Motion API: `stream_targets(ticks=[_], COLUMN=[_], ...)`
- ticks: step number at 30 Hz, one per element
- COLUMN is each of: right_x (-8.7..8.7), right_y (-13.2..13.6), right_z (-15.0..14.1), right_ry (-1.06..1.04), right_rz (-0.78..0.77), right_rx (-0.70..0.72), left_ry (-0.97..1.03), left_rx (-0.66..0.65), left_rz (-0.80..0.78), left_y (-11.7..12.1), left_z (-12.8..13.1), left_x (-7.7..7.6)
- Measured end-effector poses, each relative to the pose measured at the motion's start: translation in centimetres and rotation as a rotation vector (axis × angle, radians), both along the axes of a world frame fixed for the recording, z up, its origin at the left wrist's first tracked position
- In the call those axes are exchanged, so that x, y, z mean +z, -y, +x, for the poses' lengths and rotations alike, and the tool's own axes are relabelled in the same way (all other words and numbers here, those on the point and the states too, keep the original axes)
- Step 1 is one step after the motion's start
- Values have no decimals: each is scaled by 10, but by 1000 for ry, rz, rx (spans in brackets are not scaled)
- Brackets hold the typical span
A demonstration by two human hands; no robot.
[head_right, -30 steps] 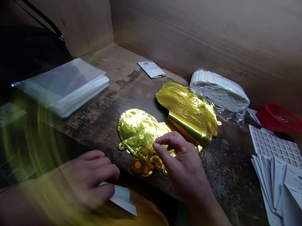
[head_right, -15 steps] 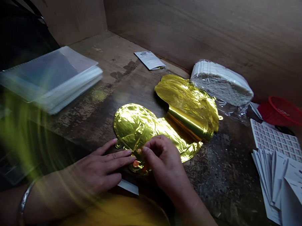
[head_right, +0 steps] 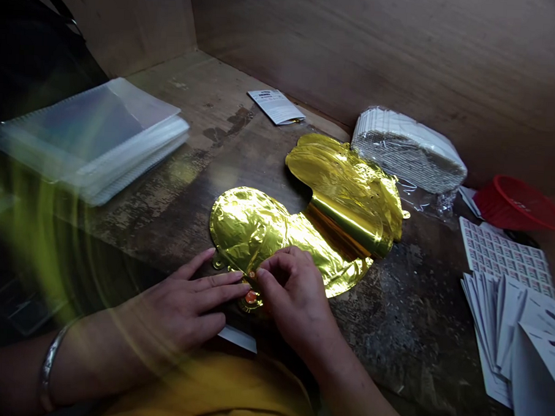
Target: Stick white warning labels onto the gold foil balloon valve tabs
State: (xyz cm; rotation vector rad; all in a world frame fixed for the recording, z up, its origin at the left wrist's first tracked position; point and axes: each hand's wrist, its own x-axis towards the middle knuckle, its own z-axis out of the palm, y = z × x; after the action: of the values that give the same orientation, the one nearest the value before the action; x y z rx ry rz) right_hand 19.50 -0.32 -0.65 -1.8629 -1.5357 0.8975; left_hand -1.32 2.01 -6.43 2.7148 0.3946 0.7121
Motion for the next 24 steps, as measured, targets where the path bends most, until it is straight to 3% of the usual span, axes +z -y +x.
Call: stream_targets(ticks=[14, 19, 24], right_x=[-7, -8, -23], right_y=[-2, -2, 2], right_z=[2, 1, 10], right_ry=[116, 255, 488], right_rz=[2, 44, 195], right_rx=[27, 92, -40], left_ry=[-27, -9, 9], left_rx=[10, 6, 9], left_rz=[-18, -3, 12], left_y=[-2, -3, -3], left_z=[0, 0, 3], left_x=[2, 4, 2])
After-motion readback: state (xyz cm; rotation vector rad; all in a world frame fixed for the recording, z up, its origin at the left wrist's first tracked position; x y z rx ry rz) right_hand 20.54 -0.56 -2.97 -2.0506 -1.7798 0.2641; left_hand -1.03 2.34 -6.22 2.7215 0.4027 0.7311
